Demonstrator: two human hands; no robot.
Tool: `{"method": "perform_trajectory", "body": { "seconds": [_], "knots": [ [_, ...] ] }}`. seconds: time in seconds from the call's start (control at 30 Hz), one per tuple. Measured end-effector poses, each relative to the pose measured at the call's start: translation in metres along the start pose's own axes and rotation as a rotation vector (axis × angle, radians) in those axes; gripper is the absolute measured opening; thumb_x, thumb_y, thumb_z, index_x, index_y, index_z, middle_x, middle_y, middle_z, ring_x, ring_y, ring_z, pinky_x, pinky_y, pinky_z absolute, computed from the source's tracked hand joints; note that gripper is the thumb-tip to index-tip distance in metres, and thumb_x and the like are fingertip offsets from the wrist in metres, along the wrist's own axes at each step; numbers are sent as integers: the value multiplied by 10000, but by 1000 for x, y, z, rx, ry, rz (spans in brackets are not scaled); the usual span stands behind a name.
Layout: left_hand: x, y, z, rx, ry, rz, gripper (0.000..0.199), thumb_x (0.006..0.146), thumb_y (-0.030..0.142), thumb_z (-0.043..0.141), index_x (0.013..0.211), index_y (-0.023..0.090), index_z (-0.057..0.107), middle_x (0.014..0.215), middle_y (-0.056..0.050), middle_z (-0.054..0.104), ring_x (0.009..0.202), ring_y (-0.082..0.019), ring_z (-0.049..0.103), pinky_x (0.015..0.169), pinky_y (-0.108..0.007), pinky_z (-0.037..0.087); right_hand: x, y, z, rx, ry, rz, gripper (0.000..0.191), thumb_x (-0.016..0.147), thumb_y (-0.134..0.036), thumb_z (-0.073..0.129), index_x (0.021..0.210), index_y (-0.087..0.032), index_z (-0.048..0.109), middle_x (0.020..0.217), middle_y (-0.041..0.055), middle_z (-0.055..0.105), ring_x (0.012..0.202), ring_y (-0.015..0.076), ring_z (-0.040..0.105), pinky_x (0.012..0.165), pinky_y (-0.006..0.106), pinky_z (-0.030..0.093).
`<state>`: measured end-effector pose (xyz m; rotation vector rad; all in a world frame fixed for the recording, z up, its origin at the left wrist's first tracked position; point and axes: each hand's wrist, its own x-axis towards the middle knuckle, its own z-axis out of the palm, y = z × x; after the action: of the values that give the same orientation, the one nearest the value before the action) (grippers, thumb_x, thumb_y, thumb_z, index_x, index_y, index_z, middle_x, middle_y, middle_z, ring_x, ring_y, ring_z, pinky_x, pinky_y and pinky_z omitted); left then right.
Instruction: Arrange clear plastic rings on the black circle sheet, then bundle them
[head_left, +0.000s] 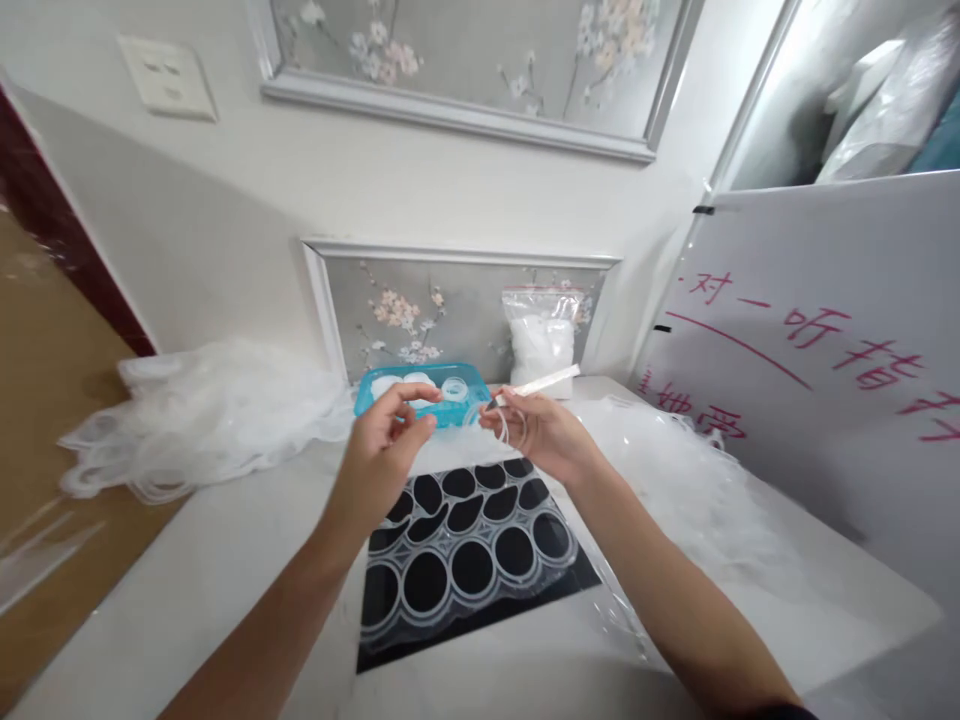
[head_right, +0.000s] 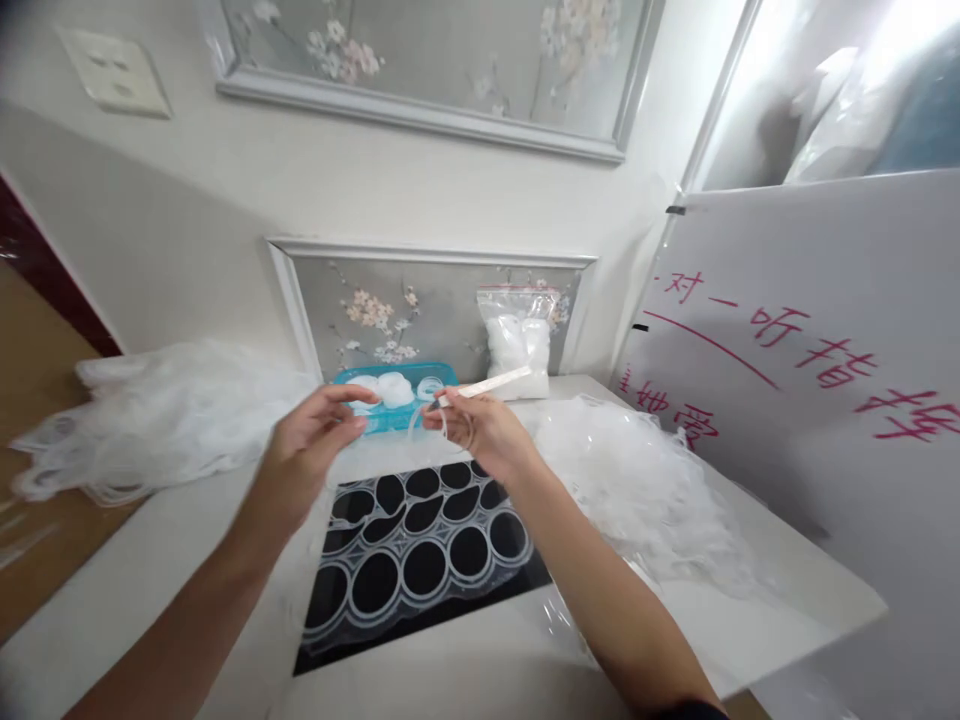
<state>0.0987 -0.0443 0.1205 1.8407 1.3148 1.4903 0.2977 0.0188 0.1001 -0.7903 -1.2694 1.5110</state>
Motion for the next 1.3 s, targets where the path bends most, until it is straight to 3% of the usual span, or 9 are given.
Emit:
{"method": "perform_trajectory", "body": {
  "seconds": [0.13,0.23,0.4,0.57,0.7,0.8,1.0,1.13,1.3],
  "knots": [
    [-27,44,-56,141,114,86,164,880,367,566,940,243,655,913,-23,642,845,-188,573,691,-303,439,-26,-16,61,360,-238,102,182,825,-376,652,909,-215,643,984,67,745,860,195,716,759,325,558],
    [-46,59,-69,314,52,70,167,877,397,575,935,267,662,913,-9,658,795,-176,571,676,-304,447,-42,-22,85,517,-343,92,148,836,-379,655,901,-246,651,1135,43,708,1017,213,683,870,374,549],
    [-40,53,-53,250,-34,-17,175,871,420,599,942,263,630,844,19,648,658,-117,508,578,-247,419,-55,-16,94,490,-344,-76,153,819,-432,661,867,-290,690,1178,2,675,1118,209,611,991,409,487],
    [-27,41,-30,-59,-127,-95,228,830,400,665,938,233,555,929,-3,669,656,-103,540,556,-236,405,-53,-11,87,391,-267,-134,134,821,-431,655,822,-305,700,911,12,668,926,186,621,910,384,506],
    [-23,34,-20,-233,-159,-196,298,786,359,714,948,224,502,830,7,676,604,-89,546,502,-207,377,-49,-8,86,374,-249,-91,143,826,-402,654,752,-282,681,810,-2,613,795,155,602,836,347,511],
    [-20,30,-18,-271,-154,-213,334,728,316,752,907,216,489,774,11,673,608,-96,566,435,-172,318,-48,-11,84,403,-255,-66,104,816,-377,665,784,-280,687,875,-4,637,837,153,615,832,326,521],
    [-20,33,-20,-194,-335,-356,377,721,358,756,998,197,558,745,14,676,433,-43,407,364,-163,297,-49,-19,78,423,-326,-62,183,842,-430,624,908,-271,685,1190,23,648,1124,234,590,878,405,552],
    [-23,33,-17,-155,-313,-318,328,776,416,697,987,173,634,827,-11,663,417,-22,380,371,-176,305,-52,-17,82,430,-325,-86,207,849,-426,628,938,-256,706,1251,39,625,1070,230,618,802,367,582],
    [-24,25,-9,-159,-283,-264,294,776,339,693,1023,184,659,732,28,587,433,-26,339,385,-174,259,-53,-10,87,398,-302,-116,190,831,-426,657,881,-254,721,1224,38,648,955,202,654,790,355,591]
  ]
}}
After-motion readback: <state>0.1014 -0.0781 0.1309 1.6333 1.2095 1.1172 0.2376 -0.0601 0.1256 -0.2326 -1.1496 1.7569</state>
